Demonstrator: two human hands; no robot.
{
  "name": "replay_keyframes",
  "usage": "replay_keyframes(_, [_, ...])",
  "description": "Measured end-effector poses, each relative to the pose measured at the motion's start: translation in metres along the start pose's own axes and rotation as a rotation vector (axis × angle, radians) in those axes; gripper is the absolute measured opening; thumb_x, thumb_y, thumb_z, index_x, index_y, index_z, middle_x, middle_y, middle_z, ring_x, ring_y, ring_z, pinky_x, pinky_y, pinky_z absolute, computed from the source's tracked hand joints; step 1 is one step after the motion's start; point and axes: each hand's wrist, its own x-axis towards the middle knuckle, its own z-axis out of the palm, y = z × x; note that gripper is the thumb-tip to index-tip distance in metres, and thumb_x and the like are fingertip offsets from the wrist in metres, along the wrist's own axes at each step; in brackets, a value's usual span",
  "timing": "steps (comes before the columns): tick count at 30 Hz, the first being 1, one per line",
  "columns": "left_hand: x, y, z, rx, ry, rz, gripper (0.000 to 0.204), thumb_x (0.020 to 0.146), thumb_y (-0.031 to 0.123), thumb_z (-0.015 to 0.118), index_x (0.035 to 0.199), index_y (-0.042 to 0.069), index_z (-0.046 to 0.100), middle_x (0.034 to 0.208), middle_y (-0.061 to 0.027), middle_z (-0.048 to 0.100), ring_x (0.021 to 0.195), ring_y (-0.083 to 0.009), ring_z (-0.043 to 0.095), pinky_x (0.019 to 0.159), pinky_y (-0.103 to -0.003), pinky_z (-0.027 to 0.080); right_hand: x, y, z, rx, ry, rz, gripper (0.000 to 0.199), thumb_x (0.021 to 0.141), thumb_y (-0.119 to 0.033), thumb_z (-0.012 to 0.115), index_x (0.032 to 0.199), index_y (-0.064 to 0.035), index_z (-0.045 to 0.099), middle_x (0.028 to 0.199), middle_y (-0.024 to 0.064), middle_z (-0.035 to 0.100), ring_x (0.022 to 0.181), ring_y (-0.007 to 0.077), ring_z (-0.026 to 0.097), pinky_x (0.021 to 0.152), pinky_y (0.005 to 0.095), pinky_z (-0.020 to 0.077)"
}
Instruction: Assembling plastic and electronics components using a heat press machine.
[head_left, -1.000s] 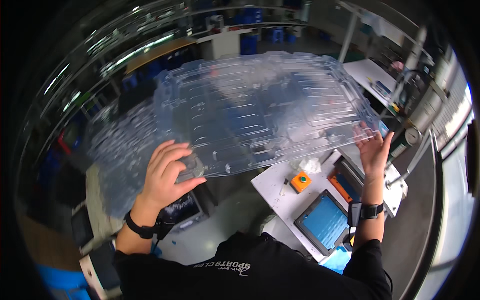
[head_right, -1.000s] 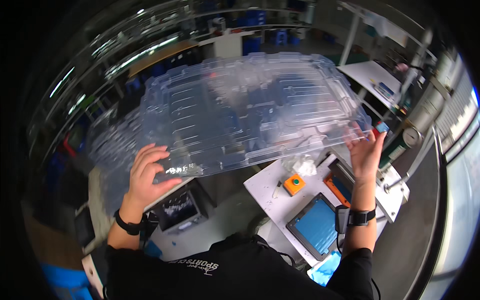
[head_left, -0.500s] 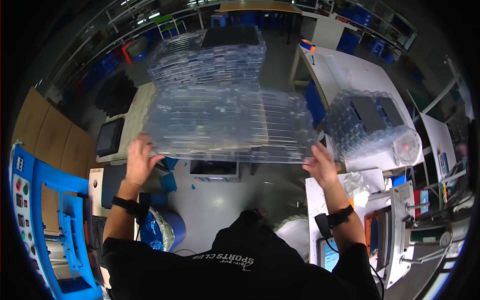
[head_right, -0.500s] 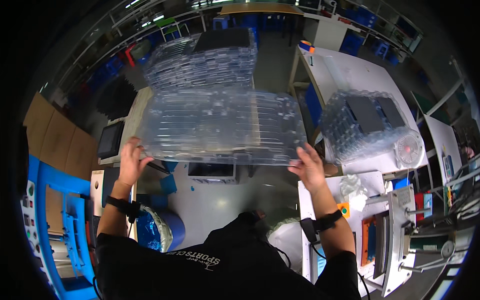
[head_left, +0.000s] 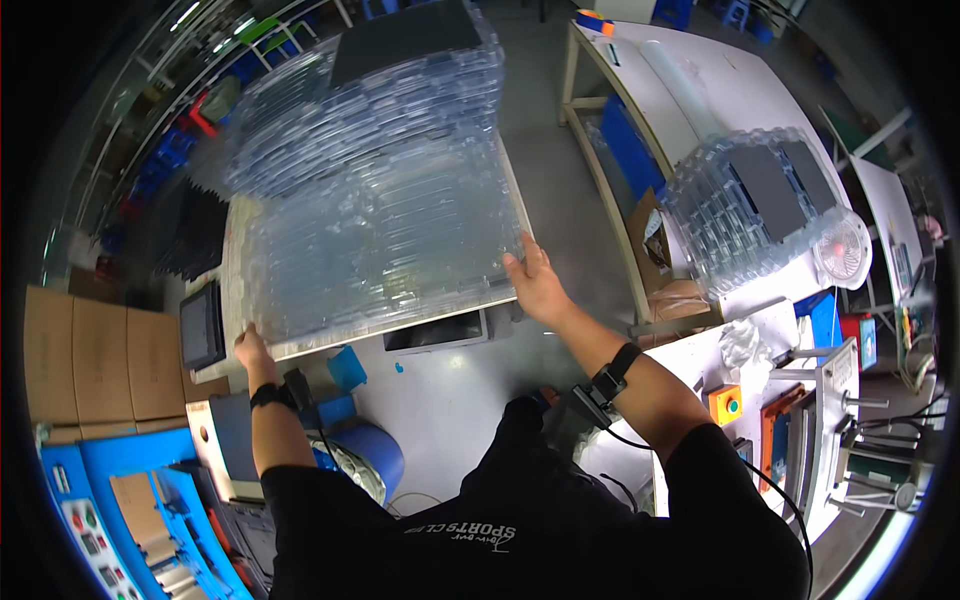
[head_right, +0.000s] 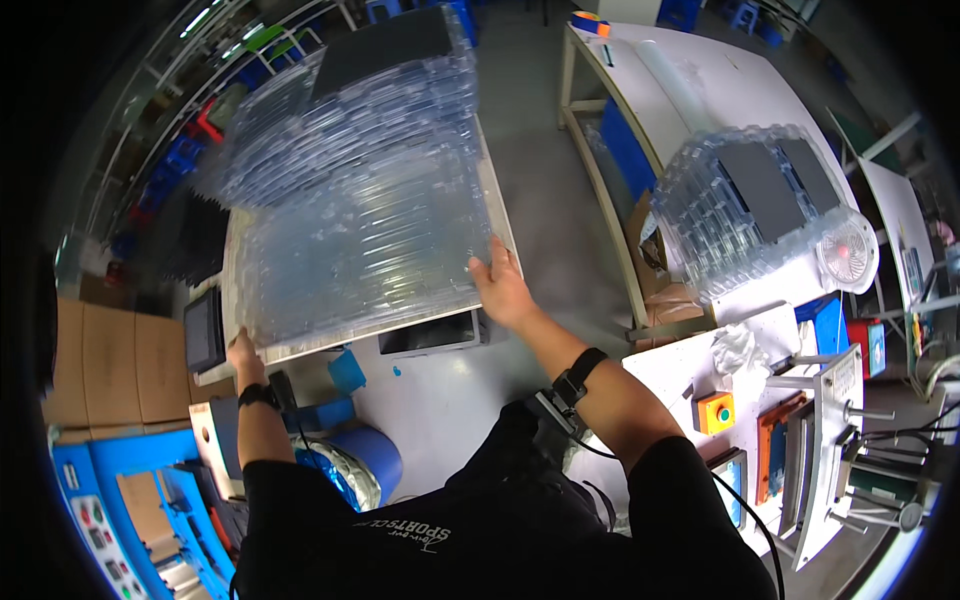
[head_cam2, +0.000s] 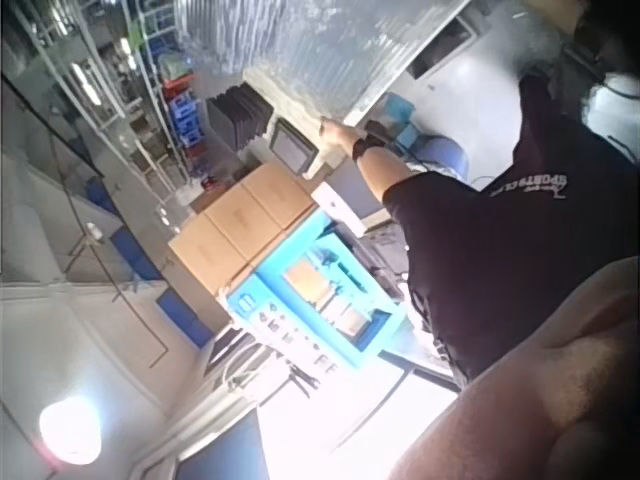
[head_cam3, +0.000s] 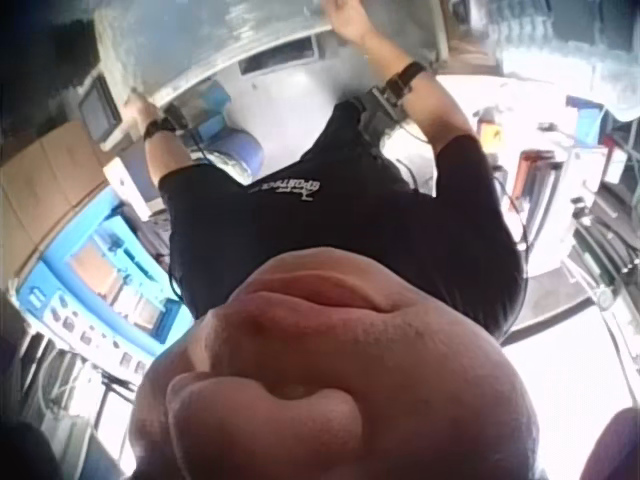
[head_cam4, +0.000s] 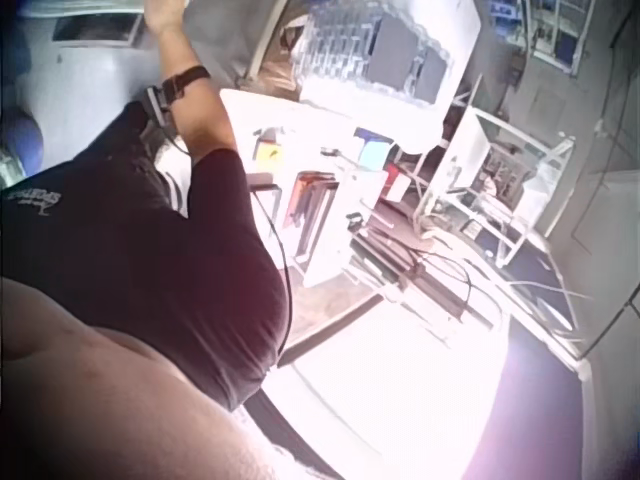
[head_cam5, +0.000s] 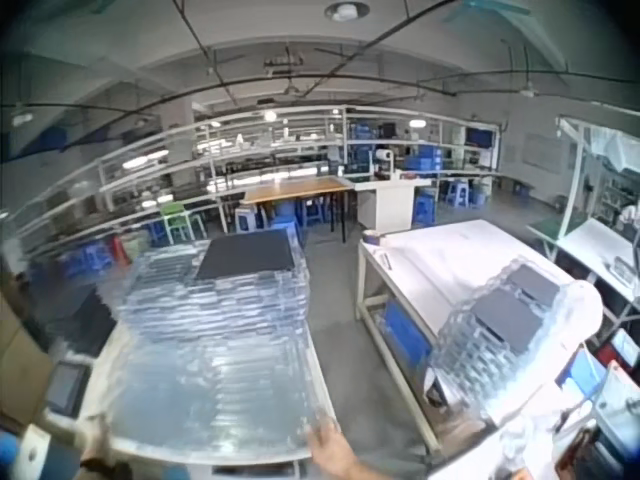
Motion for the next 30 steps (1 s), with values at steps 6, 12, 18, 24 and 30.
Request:
replay_keyframes(6, [-0.063, 0.018, 0.136, -0.029, 0.011, -0.009, 0.059, 0.082, 0.032, 0.065, 0.123, -0.005, 0.047, 0.113, -0.0200, 0.058, 0.092, -0.0307, 0.058, 0.078, -0.039, 0.048, 0.033, 0.039, -0.038, -0.198, 0.049, 0.043, 0.075, 0.095, -0.041, 0.043, 0.141, 0.0094, 0.013, 0.144, 0.0302, 0.024, 0.135, 0.0398, 0.025, 0.110, 0.0384, 0.0261])
replay_keyframes(12, [-0.082, 0.046, 0.137, 0.590, 0.390, 0.756, 0.052, 0.083, 0.035, 0.068, 0.119, 0.000, 0.052, 0.116, -0.0196, 0.054, 0.109, -0.0365, 0.051, 0.089, -0.045, 0.044, -0.013, 0.053, -0.051, -0.228, 0.011, -0.047, 0.082, 0.090, -0.050, 0.050, 0.142, 0.0060, 0.017, 0.139, 0.0308, 0.031, 0.129, 0.0408, 0.036, 0.106, 0.0403, 0.0327])
replay_keyframes(18, [-0.388, 0.172, 0.254, -0.039, -0.904, 1.242, 0.019, 0.085, 0.010, 0.064, 0.101, 0.002, 0.059, 0.115, -0.0134, 0.057, 0.109, -0.0286, 0.052, 0.095, -0.039, 0.040, -0.147, 0.115, -0.137, -0.256, -0.193, 0.329, 0.053, 0.091, -0.042, 0.053, 0.126, -0.0024, 0.047, 0.106, 0.0187, 0.063, 0.097, 0.0312, 0.062, 0.084, 0.0380, 0.0481])
replay_keyframes(24, [-0.601, 0.252, 0.392, -0.316, -1.251, 1.864, 0.021, 0.077, 0.014, 0.068, 0.095, 0.004, 0.062, 0.110, -0.0122, 0.060, 0.104, -0.0332, 0.055, 0.088, -0.043, 0.044, -0.284, 0.136, -0.172, -0.307, 0.242, 0.415, 0.034, 0.088, -0.034, 0.058, 0.097, -0.0015, 0.062, 0.088, 0.0204, 0.064, 0.080, 0.0368, 0.063, 0.072, 0.0410, 0.0505])
replay_keyframes(30, [-0.708, 0.255, 0.553, 0.122, -0.855, 2.187, 0.035, 0.082, 0.013, 0.055, 0.116, 0.011, 0.056, 0.130, -0.0136, 0.049, 0.129, -0.0330, 0.038, 0.107, -0.050, 0.027, -0.405, 0.127, -0.150, 0.093, 0.994, 0.539, 0.025, 0.088, -0.016, 0.063, 0.105, 0.0022, 0.059, 0.088, 0.0150, 0.067, 0.082, 0.0190, 0.064, 0.074, 0.0302, 0.0505])
